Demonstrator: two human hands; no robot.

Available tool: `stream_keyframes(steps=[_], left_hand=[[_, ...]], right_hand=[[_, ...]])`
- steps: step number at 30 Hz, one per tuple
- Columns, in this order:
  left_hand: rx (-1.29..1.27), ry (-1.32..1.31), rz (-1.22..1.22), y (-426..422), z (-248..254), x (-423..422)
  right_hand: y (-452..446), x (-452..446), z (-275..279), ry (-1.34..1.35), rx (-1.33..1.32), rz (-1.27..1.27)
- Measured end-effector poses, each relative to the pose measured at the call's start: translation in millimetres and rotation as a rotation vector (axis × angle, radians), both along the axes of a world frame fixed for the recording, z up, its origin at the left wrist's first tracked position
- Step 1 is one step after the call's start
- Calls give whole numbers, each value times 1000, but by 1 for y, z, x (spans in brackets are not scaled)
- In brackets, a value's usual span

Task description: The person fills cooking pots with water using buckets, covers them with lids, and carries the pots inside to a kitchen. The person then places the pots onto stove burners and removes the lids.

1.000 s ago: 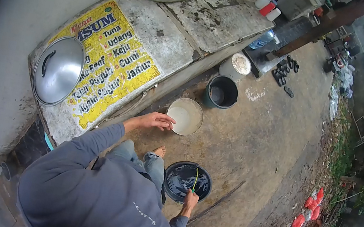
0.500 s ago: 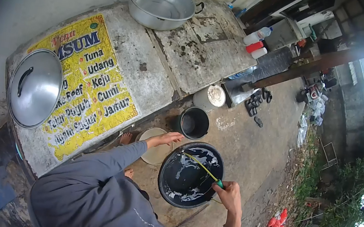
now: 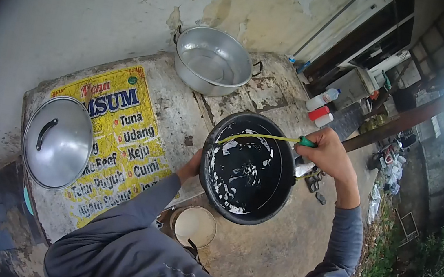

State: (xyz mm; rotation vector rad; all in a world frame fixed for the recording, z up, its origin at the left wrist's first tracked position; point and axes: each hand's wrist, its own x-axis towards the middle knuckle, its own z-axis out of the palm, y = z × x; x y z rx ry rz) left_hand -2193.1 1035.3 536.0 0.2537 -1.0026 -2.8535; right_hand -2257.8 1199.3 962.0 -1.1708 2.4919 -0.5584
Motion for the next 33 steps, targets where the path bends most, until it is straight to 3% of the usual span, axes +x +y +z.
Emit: stream_keyframes(steps=[2,5,6,10,16,19,26,33], left_hand=[[78,-146,47,-31,-22,-22],[172,-147,140,-62,2,-26],[199,-132,179,-67,21,-22],[253,-12,189,-96,11,-52],[359,-53,168,-116,22,-57],[331,-5,289,-117,18,-60],[348,-81,226,-128,5,-79],[360,-94,216,-139,4,-82]], right_hand=[[-32,-32,-2,19,-6,18],[-80,-71,-5,161,-114,236],[-95,-80,-4,149,-119,219],[-145,-118,-4,173,-158,192],[-212,-157,-13,266,-190,218],[-233,-161,-13,227,-190,181],[-257,-197,-23,292,-213,220],[-274,-206,-24,191,-200,192]])
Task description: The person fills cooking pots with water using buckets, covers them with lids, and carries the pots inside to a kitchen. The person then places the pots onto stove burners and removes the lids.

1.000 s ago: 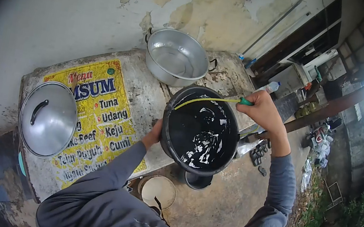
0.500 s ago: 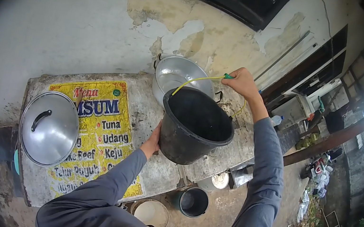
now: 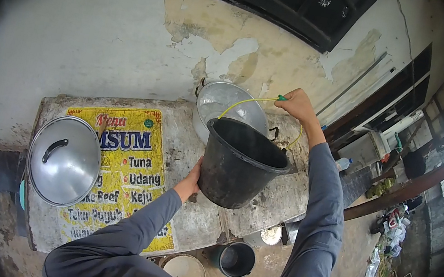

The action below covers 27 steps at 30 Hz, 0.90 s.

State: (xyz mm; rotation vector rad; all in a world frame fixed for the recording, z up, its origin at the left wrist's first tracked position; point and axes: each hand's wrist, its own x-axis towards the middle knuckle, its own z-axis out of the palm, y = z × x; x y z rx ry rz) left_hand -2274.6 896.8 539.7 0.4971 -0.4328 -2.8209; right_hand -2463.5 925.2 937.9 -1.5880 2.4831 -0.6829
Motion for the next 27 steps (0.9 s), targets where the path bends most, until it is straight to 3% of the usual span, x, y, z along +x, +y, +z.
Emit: stream_keyframes(steps=[9,17,27], left_hand=[[-18,-70,-3,-3,-8,-5],[117,-55,-73,6,49,18],[168,-103,-99,8,47,15]], right_hand=[[-22,-4,-5,19,-15,1],[-40,-15,-12,148,-21,-76],[-47,-36,-25,250,-51,-69]])
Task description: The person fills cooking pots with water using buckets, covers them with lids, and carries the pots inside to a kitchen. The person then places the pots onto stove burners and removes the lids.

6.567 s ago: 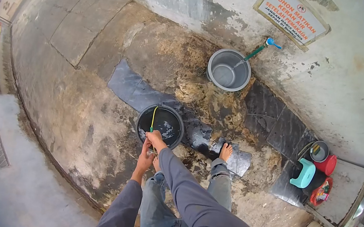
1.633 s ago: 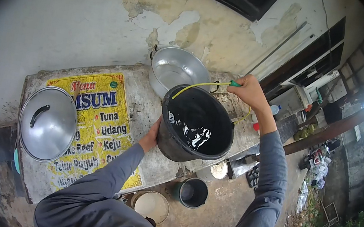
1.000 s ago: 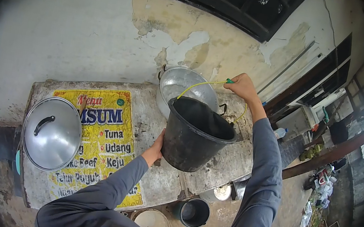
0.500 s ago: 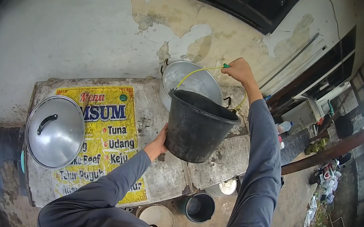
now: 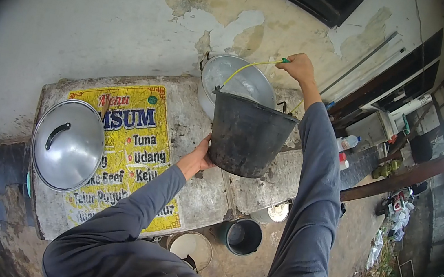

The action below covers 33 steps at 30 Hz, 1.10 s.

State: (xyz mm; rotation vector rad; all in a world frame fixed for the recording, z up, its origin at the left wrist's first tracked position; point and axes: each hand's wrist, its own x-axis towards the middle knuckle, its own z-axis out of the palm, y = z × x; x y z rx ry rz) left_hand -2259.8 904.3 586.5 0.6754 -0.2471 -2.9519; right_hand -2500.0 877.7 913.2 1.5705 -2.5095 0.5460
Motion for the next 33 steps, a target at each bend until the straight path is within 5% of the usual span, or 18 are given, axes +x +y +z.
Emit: stream_keyframes(steps=[13,21,33], left_hand=[[250,-103,48,6,43,8],[364,188,-18,-1,52,9],[407,287,28,-7,62,2]], right_hand=[[-20,23,-6,189,-2,-22],[-35,28,-23,227,-30,-128],[-67,54,-46,551,10,-378]])
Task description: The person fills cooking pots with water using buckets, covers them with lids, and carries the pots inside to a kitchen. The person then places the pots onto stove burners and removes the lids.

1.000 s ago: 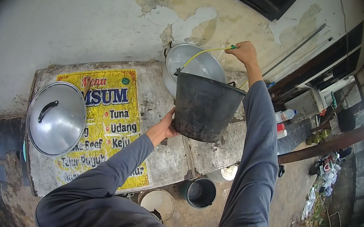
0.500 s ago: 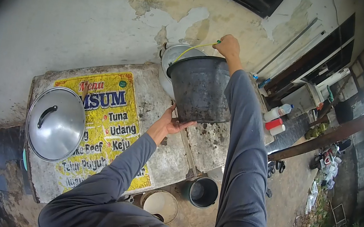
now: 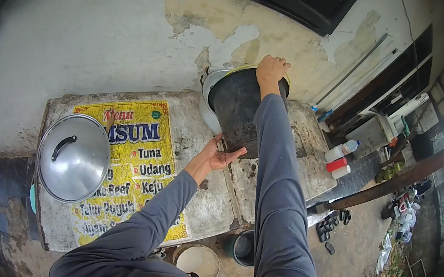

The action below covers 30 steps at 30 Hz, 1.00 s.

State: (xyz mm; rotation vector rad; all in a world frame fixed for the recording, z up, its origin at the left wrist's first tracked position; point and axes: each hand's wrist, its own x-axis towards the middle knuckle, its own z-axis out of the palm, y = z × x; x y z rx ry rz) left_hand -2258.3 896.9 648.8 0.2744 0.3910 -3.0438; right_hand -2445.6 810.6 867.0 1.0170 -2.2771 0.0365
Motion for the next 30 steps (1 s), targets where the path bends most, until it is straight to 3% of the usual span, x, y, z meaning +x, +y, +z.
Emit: stream_keyframes(steps=[7,15,17,21,24,26,27,29,30], left_hand=[[-16,30,10,6,18,5],[5,39,33,20,48,-9],[-138,122,23,25,52,-14],[-131,178,146,34,48,-44],[-193,380,141,31,30,-49],[-187,247,-87,31,39,-15],[-179,252,-69,31,41,-6],[-373,-135,-33,38,35,16],[-347,-150,-20,44,26,29]], right_hand=[[-26,25,10,17,174,-174],[-69,60,22,203,150,-96],[-78,72,25,231,164,-74],[-89,77,18,314,194,-42],[-81,93,18,350,256,-20],[-66,94,25,344,262,-85],[-54,97,31,355,292,-112],[-19,117,51,336,341,-80],[5,129,62,298,356,-26]])
